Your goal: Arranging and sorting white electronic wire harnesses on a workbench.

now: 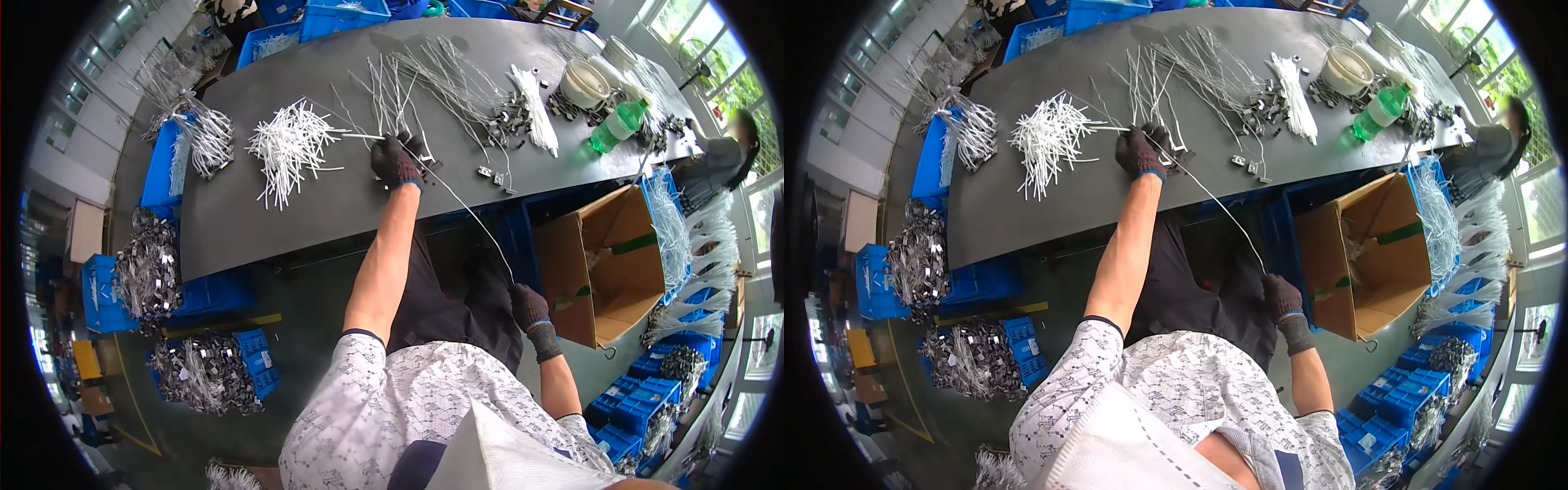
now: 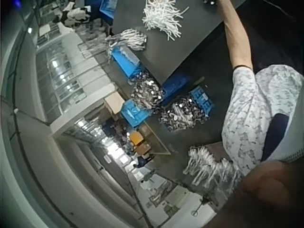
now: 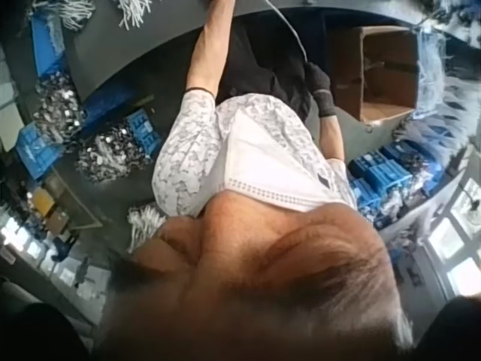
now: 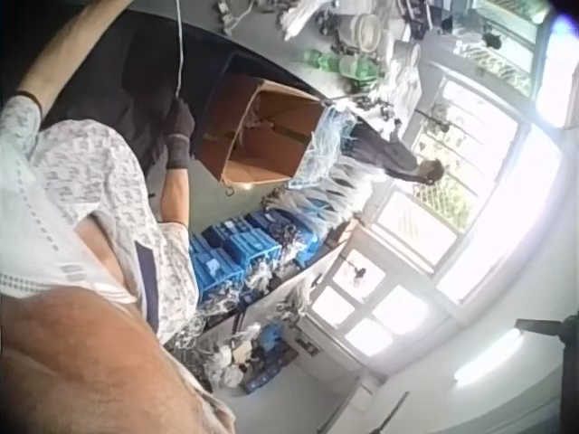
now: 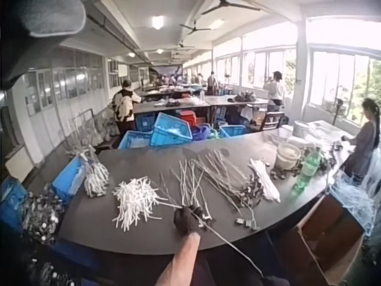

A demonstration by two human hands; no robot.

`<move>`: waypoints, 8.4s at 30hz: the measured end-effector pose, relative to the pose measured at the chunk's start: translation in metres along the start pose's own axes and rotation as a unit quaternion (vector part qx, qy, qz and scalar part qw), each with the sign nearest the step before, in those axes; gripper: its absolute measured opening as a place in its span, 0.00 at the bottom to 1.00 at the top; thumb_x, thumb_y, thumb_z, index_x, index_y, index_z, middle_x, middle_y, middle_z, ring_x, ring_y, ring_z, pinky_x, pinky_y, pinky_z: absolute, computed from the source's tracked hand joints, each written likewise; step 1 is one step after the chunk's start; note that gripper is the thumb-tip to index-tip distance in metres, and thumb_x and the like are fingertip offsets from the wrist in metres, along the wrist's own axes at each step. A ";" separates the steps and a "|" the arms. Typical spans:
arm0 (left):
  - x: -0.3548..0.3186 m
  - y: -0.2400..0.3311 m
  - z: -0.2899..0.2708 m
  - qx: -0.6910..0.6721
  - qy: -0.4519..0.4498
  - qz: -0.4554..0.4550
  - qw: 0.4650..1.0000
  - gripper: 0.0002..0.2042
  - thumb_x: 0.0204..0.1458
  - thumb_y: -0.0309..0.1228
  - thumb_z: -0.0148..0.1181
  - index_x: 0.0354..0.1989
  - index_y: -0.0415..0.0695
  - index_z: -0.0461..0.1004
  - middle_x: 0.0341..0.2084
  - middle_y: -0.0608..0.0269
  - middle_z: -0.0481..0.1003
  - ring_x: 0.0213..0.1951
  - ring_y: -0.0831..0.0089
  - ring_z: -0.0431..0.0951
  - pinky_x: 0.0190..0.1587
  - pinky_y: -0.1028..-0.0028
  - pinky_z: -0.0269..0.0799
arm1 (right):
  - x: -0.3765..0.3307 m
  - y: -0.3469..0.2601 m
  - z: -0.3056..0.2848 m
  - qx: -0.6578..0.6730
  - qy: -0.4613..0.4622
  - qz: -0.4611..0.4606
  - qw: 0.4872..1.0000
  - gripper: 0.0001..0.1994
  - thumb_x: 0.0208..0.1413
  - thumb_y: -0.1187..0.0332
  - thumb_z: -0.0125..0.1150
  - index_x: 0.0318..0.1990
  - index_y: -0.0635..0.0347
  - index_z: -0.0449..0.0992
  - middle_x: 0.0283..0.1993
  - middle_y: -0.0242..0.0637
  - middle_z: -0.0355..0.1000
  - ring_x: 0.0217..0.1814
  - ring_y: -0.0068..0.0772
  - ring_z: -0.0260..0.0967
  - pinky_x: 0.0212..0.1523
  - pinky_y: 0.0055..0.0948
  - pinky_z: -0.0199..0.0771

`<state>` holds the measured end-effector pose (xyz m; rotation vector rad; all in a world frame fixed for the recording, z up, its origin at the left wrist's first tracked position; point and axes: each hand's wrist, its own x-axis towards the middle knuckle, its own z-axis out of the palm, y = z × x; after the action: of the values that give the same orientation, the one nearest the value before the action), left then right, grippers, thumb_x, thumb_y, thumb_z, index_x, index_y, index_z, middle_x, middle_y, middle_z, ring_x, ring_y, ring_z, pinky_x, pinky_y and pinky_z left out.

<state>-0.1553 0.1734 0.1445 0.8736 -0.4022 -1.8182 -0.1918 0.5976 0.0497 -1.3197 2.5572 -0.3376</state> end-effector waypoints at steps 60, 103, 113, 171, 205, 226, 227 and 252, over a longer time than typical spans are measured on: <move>0.212 0.064 -0.135 0.861 0.079 0.033 0.501 0.28 0.49 0.55 0.58 0.45 0.42 0.83 0.46 0.42 0.81 0.49 0.44 0.82 0.51 0.51 0.77 | 0.370 -0.004 -0.010 0.513 0.039 0.279 0.811 0.19 0.59 0.55 0.61 0.41 0.66 0.80 0.33 0.43 0.77 0.31 0.40 0.76 0.32 0.38 0.77; -0.006 -0.014 0.011 0.008 -0.053 0.091 0.994 0.03 0.61 0.20 0.55 0.41 0.37 0.73 0.34 0.56 0.80 0.31 0.67 0.83 0.36 0.70 0.83 | 0.020 0.036 0.037 -0.035 -0.098 0.130 0.986 0.11 0.61 0.64 0.51 0.43 0.59 0.76 0.41 0.53 0.79 0.46 0.59 0.77 0.43 0.53 0.77; -0.038 -0.049 -0.022 0.276 -0.245 -0.006 0.929 0.10 0.61 0.35 0.65 0.42 0.40 0.81 0.30 0.68 0.79 0.32 0.79 0.78 0.38 0.78 0.78 | 0.006 0.060 0.037 0.022 -0.145 0.096 0.985 0.14 0.63 0.59 0.53 0.44 0.60 0.78 0.44 0.53 0.79 0.48 0.60 0.76 0.47 0.50 0.76; -0.088 -0.030 -0.069 0.283 -0.418 -0.073 0.860 0.08 0.63 0.29 0.61 0.41 0.37 0.82 0.46 0.62 0.82 0.44 0.77 0.78 0.51 0.74 0.74 | 0.157 -0.165 -0.064 0.367 0.224 -0.073 0.900 0.18 0.54 0.72 0.58 0.53 0.59 0.71 0.40 0.55 0.75 0.45 0.64 0.74 0.42 0.43 0.76; 0.229 0.103 -0.189 0.821 0.113 0.151 0.539 0.26 0.50 0.53 0.65 0.48 0.43 0.78 0.48 0.46 0.80 0.50 0.47 0.81 0.49 0.53 0.78 | 0.310 -0.084 0.018 0.448 0.203 0.196 0.848 0.13 0.62 0.59 0.60 0.39 0.62 0.78 0.34 0.45 0.73 0.37 0.41 0.75 0.38 0.39 0.75; 0.098 0.000 -0.148 -0.005 -0.080 -0.238 0.968 0.06 0.56 0.25 0.66 0.41 0.44 0.77 0.32 0.60 0.78 0.33 0.70 0.81 0.34 0.74 0.82 | -0.025 0.078 0.053 0.047 -0.009 0.108 0.993 0.07 0.60 0.72 0.54 0.39 0.60 0.79 0.43 0.54 0.78 0.49 0.61 0.75 0.44 0.50 0.76; 0.077 -0.011 -0.116 0.038 -0.066 -0.230 0.970 0.06 0.57 0.24 0.65 0.41 0.42 0.76 0.33 0.59 0.78 0.34 0.68 0.81 0.35 0.71 0.83 | -0.016 0.074 0.058 0.073 0.031 0.092 0.993 0.07 0.60 0.73 0.54 0.40 0.59 0.79 0.42 0.53 0.78 0.48 0.60 0.75 0.44 0.49 0.76; 0.022 -0.003 -0.031 0.178 -0.186 -0.072 0.963 0.05 0.62 0.28 0.60 0.41 0.39 0.74 0.29 0.56 0.80 0.29 0.64 0.83 0.32 0.65 0.84 | 0.007 0.056 0.045 0.023 -0.086 0.100 0.991 0.09 0.60 0.62 0.58 0.44 0.53 0.76 0.43 0.49 0.77 0.46 0.60 0.75 0.44 0.51 0.77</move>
<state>-0.1392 0.1588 0.1139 0.8136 -0.9504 -2.0875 -0.2246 0.6195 -0.0111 -1.0174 2.4926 -0.2312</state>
